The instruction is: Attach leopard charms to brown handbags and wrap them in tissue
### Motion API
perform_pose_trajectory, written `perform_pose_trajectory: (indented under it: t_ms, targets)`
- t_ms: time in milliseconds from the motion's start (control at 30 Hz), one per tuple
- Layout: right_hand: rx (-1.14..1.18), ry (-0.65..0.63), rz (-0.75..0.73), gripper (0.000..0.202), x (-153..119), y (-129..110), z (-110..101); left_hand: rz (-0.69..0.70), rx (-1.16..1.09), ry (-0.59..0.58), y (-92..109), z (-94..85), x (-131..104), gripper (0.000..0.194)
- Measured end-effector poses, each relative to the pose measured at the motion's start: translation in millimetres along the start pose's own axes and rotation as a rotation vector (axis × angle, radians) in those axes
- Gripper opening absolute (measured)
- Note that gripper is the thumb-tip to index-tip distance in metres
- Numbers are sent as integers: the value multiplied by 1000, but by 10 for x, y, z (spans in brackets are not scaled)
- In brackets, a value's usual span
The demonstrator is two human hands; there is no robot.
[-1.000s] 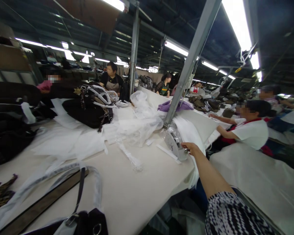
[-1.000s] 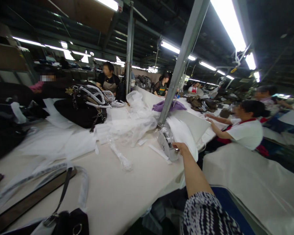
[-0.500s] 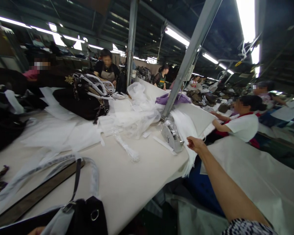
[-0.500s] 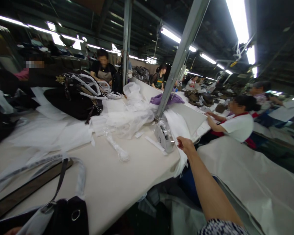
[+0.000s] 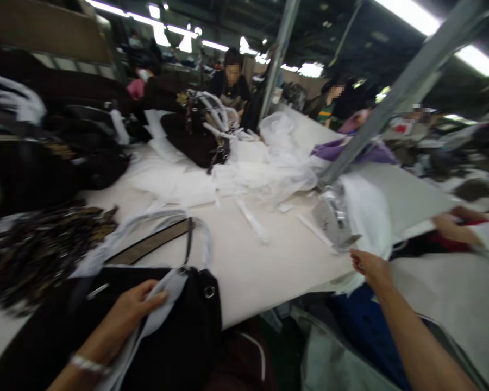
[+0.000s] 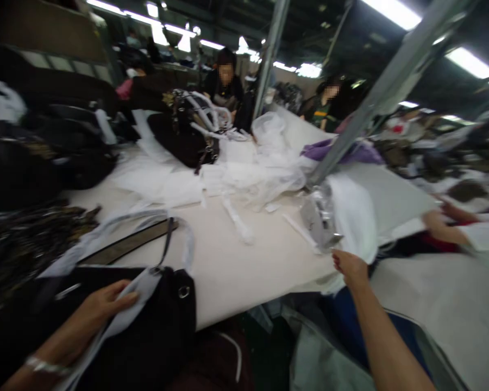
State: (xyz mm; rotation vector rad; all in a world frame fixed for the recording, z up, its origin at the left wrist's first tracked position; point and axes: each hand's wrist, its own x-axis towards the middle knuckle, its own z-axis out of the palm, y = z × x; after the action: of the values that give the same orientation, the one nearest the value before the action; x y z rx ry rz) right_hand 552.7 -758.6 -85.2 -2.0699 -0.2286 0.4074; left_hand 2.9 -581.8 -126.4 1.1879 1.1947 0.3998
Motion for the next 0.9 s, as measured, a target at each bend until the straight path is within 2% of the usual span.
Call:
perform_pose_trajectory:
  t_ms: [67, 100, 167, 267, 333, 367, 433, 567, 767, 833, 900]
  targets:
    - [65, -101, 3, 16, -372, -45, 409, 47, -61, 17, -37, 1, 22, 47]
    - [105, -196, -15, 16, -648, -92, 653, 67, -77, 43, -63, 0, 41, 45]
    - [147, -451, -124, 25, -1363, -247, 1125, 104, -78, 83, -117, 1, 68, 38]
    - [64, -840, -265, 24, -2499, -555, 1695, 164, -10, 136, -153, 23, 49, 29]
    - [42, -961, -288, 24, -3020, -691, 2002, 210, 60, 167, -138, 36, 14, 25]
    - [33, -983, -296, 25, -3177, -720, 2135, 232, 97, 182, -122, 39, -6, 23]
    - [-2, -976, -318, 25, -3319, -707, 2351, 261, 158, 213, -85, 42, -44, 20]
    - [-120, -866, -349, 27, -3267, -569, 2596, 295, 195, 261, -9, 63, -134, 18]
    - [-240, -800, -280, 41, -3148, -463, 2685, 376, 198, 333, 43, 98, -230, 11]
    - [-205, -822, -260, 43, -3108, -446, 2673, 362, 108, 289, 20, 96, -197, 12]
    - [-125, -893, -232, 41, -3060, -432, 2644, 279, -92, 183, -21, 93, -134, 20]
